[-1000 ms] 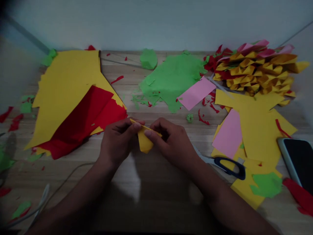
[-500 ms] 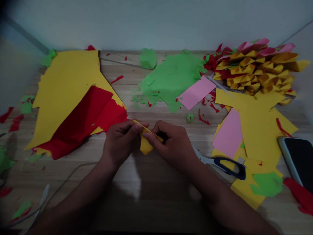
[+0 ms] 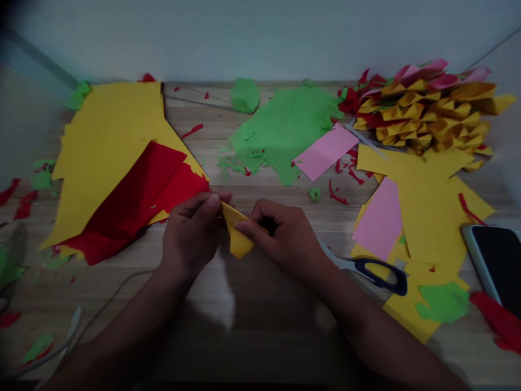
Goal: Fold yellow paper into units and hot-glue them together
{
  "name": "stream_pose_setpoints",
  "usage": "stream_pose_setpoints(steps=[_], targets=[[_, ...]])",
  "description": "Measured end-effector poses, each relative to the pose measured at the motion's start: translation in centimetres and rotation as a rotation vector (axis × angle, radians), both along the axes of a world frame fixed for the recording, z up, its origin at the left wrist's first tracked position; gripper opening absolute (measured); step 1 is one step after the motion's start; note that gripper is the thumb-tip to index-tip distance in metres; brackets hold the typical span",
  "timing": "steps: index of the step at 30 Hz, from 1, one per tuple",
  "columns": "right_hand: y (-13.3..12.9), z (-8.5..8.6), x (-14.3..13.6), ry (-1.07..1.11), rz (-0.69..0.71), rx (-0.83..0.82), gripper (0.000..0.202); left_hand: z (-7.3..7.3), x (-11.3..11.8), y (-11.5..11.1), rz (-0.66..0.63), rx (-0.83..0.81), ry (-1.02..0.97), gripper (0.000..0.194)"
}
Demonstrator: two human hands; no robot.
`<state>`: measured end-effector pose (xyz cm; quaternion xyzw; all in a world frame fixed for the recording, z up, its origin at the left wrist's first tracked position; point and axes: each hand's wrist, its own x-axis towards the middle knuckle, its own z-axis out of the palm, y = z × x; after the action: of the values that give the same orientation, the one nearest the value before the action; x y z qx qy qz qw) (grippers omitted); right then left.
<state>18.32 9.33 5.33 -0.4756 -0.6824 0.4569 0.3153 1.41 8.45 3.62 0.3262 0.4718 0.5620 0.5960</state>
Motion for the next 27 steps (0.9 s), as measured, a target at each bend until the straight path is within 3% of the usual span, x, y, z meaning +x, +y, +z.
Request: stream_pose_setpoints(steps=[11,20,27], targets=[[0.24,-0.28,0.14,0.032,-0.026,-0.006,0.037,-0.17,-0.01,-0.05,-0.064,-0.049,-0.034,0.032],[0.32,-0.02,0.21,0.034,-0.015,0.001,0.042,-0.11,-0.01,0.03,-0.104,-0.066,-0.086,0.021],[-0.06,-0.49,0.16,0.044,-0.1,0.141,0.02,-0.43,0.05,0.19,-0.044,-0.118,-0.103,0.016]])
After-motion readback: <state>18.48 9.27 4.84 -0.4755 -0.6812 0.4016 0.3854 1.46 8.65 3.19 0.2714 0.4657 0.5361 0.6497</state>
